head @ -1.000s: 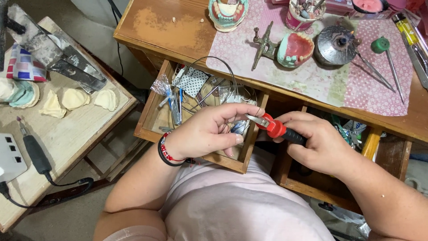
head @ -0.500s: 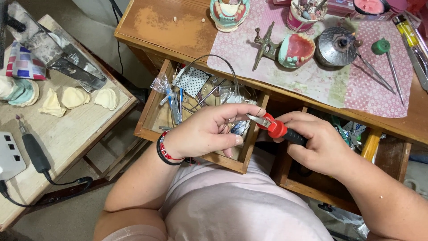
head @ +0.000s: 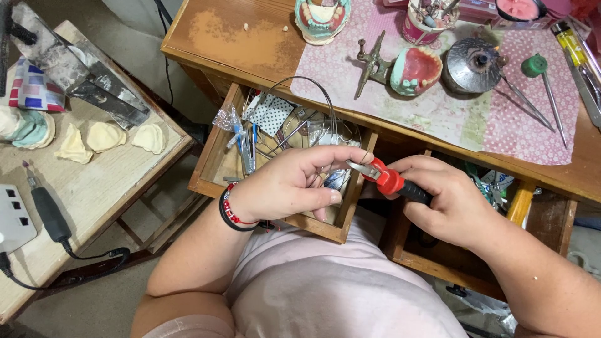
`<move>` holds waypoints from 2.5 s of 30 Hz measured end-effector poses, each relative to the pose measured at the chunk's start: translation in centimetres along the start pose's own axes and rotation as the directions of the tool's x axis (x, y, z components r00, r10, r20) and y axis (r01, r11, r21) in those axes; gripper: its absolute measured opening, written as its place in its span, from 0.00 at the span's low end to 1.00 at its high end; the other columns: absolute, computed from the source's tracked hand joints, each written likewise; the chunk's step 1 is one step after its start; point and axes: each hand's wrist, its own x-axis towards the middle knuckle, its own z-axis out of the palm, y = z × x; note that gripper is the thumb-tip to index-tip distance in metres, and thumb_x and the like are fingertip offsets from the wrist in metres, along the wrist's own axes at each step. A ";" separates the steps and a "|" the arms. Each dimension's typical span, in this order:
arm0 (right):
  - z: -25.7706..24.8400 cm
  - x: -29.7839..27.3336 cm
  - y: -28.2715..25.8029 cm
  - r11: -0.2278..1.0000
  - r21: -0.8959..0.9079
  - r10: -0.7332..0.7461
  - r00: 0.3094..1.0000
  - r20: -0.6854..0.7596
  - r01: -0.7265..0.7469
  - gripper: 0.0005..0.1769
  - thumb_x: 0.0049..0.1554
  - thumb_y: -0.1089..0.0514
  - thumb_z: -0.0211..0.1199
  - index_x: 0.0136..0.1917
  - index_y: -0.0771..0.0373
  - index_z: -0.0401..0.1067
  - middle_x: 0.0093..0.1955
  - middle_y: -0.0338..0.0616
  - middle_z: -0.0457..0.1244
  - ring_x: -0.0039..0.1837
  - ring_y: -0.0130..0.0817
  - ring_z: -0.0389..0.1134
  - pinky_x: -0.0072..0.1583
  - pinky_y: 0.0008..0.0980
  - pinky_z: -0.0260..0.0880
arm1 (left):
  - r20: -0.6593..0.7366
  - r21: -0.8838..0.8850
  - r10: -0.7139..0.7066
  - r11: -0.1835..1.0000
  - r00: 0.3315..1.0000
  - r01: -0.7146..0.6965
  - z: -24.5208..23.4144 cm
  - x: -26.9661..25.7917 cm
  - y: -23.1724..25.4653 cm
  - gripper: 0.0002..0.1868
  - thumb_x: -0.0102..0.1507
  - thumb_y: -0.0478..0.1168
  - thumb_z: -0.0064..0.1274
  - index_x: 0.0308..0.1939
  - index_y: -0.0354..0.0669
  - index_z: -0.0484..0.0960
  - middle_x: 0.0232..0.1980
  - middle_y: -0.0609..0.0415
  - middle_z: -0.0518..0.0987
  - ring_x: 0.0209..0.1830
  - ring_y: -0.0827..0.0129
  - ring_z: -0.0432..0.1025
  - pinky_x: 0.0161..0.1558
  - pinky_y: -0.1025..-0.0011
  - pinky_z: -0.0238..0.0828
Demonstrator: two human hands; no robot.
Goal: Preparing and fitting a metal wire framework onto a dental model for a partial denture.
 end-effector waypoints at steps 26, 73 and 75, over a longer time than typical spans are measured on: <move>0.0 0.4 0.3 0.899 -0.397 -0.207 0.978 -0.014 0.184 0.25 0.51 0.66 0.64 0.62 0.65 0.66 0.64 0.56 0.60 0.63 0.55 0.63 0.63 0.51 0.64 | -0.253 0.591 0.296 0.801 0.921 -0.095 5.3 0.9 0.4 0.06 0.66 0.40 0.51 0.42 0.47 0.82 0.59 0.48 0.84 0.54 0.61 0.81 0.55 0.64 0.75; -0.9 -17.7 6.8 0.278 -0.522 0.763 0.515 -0.390 -0.806 0.37 0.53 0.36 0.65 0.71 0.53 0.70 0.64 0.52 0.69 0.64 0.52 0.72 0.57 0.48 0.74 | 0.157 0.983 -0.617 0.173 0.771 -0.063 -2.7 3.6 -3.9 0.14 0.70 0.49 0.44 0.47 0.54 0.85 0.46 0.59 0.75 0.52 0.68 0.70 0.66 0.55 0.68; -0.6 -16.1 4.2 0.246 -0.531 0.792 0.484 -0.372 -0.811 0.39 0.53 0.34 0.64 0.73 0.54 0.69 0.61 0.53 0.69 0.60 0.53 0.74 0.56 0.49 0.76 | 0.121 0.983 -0.595 0.181 0.794 -0.014 -2.8 2.5 -3.1 0.15 0.68 0.48 0.43 0.47 0.56 0.87 0.64 0.56 0.67 0.64 0.63 0.64 0.69 0.50 0.61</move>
